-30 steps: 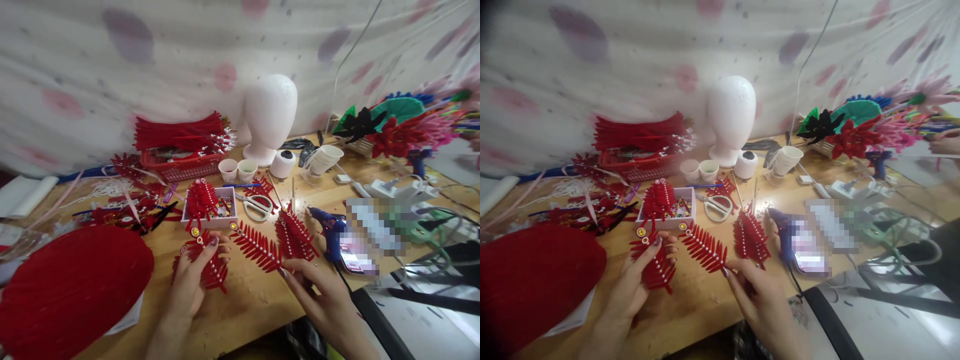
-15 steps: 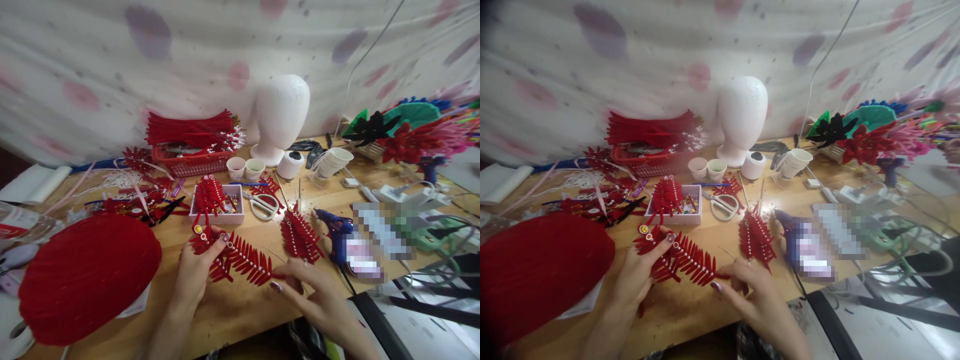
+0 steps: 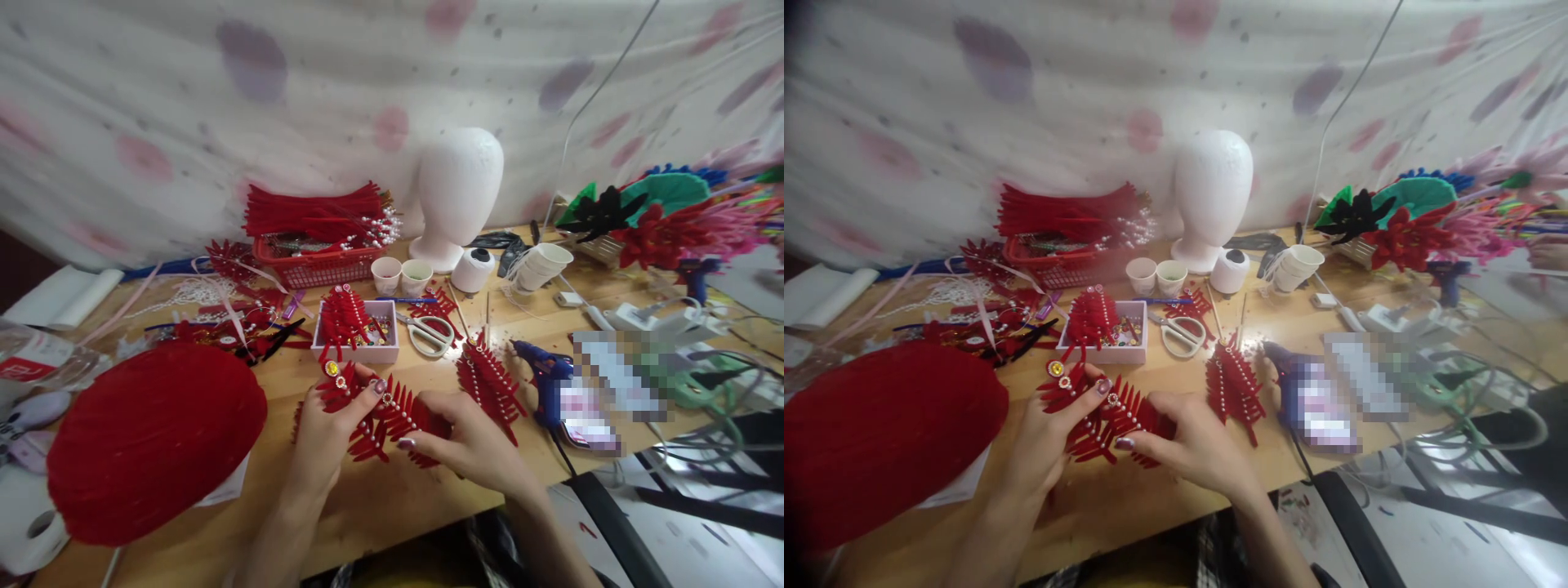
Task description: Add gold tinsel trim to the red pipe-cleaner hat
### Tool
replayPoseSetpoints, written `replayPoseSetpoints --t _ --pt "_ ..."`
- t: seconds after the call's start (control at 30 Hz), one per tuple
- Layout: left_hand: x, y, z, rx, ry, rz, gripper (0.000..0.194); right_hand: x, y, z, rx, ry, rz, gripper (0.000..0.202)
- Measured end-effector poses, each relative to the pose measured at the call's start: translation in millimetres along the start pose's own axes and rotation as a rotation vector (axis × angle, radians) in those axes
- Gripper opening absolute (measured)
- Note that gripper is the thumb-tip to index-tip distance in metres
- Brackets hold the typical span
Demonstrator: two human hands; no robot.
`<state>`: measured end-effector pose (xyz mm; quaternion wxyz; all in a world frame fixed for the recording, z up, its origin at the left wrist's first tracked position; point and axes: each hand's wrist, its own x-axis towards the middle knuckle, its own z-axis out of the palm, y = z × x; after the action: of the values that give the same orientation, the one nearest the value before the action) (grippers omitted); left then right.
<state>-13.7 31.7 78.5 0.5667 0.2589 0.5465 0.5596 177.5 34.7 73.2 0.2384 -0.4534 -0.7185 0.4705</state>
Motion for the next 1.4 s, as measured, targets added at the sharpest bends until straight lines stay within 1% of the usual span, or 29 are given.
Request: replayPoseSetpoints --t 0.03,0.07,0.13,0.2,0.3,0.43,0.53,0.67,0.73,0.77,0.8,0.83,0.87,0.93,1.0,1.03,1.07,1.13,1.2,1.3,1.37,1.4 --pt "-0.8 -0.9 0.9 0.001 -0.006 -0.005 0.029 2.0 1.8 4.4 0.065 -0.014 -0.026 0.038" --pt "-1.5 -1.5 1.4 0.002 -0.012 -0.011 0.028 3.4 4.0 7.7 0.117 0.000 -0.052 0.044" --pt "-2.9 -1.9 1.6 -0.001 -0.026 -0.020 0.027 4.5 8.5 11.4 0.176 0.071 -0.068 0.050" --pt "-4.4 -2.1 1.5 -0.014 -0.037 -0.025 0.027 3.8 12.0 12.8 0.198 0.145 -0.023 0.052" --pt "-6.2 -4.6 1.8 -0.025 -0.015 -0.004 0.027 2.2 14.3 14.5 0.222 0.271 0.051 0.052" --pt "-5.9 -9.5 1.8 -0.017 -0.011 0.041 0.026 1.7 16.7 15.2 0.212 0.452 0.062 0.056" --pt "-5.2 -5.5 -0.7 -0.030 0.031 0.046 0.028 0.0 23.8 9.0 0.250 0.525 0.075 0.055" --pt "-6.7 8.2 -5.0 -0.049 0.083 0.017 0.034 -7.8 33.4 -10.0 0.320 0.641 0.035 0.049" --pt "-8.0 12.6 -5.8 -0.053 0.095 0.008 0.034 -11.2 31.2 -19.6 0.284 0.711 -0.009 0.042" --pt "-8.5 13.4 -5.7 -0.055 0.090 0.008 0.034 -11.9 27.6 -23.0 0.263 0.724 -0.035 0.038" --pt "-9.0 13.3 -5.3 -0.054 0.077 0.008 0.033 -11.6 22.6 -25.0 0.248 0.712 -0.061 0.034" --pt "-9.6 12.4 -4.5 -0.051 0.057 0.007 0.031 -10.2 16.7 -25.4 0.228 0.662 -0.083 0.030" --pt "-10.1 10.8 -3.3 -0.046 0.033 0.002 0.030 -8.0 10.3 -24.3 0.197 0.572 -0.103 0.029" --pt "-11.7 6.8 -0.1 -0.033 -0.026 -0.025 0.029 -1.4 -1.4 -18.4 0.094 0.309 -0.140 0.028" --pt "-14.0 3.1 3.6 -0.021 -0.090 -0.061 0.029 5.8 -8.6 -10.0 -0.023 0.047 -0.144 0.028" --pt "-15.4 1.9 5.4 -0.017 -0.111 -0.070 0.028 8.7 -10.1 -5.9 -0.038 -0.045 -0.132 0.029" --pt "-17.0 1.1 6.9 -0.014 -0.123 -0.071 0.027 11.0 -10.2 -2.2 -0.014 -0.101 -0.113 0.032" --pt "-20.0 0.9 9.1 -0.011 -0.124 -0.063 0.025 13.2 -7.3 2.8 0.102 -0.139 -0.077 0.037" --pt "-22.2 1.5 10.2 -0.006 -0.122 -0.066 0.027 13.0 -2.5 4.6 0.200 -0.119 -0.082 0.044" --pt "-23.2 1.3 11.2 0.018 -0.143 -0.096 0.032 11.5 2.4 3.0 0.207 -0.046 -0.116 0.052" --pt "-23.0 -0.2 12.1 0.019 -0.147 -0.095 0.032 11.2 2.6 0.4 0.186 0.007 -0.158 0.053" --pt "-22.8 -1.2 12.6 0.011 -0.145 -0.087 0.032 11.4 2.1 -1.0 0.180 0.013 -0.196 0.052"
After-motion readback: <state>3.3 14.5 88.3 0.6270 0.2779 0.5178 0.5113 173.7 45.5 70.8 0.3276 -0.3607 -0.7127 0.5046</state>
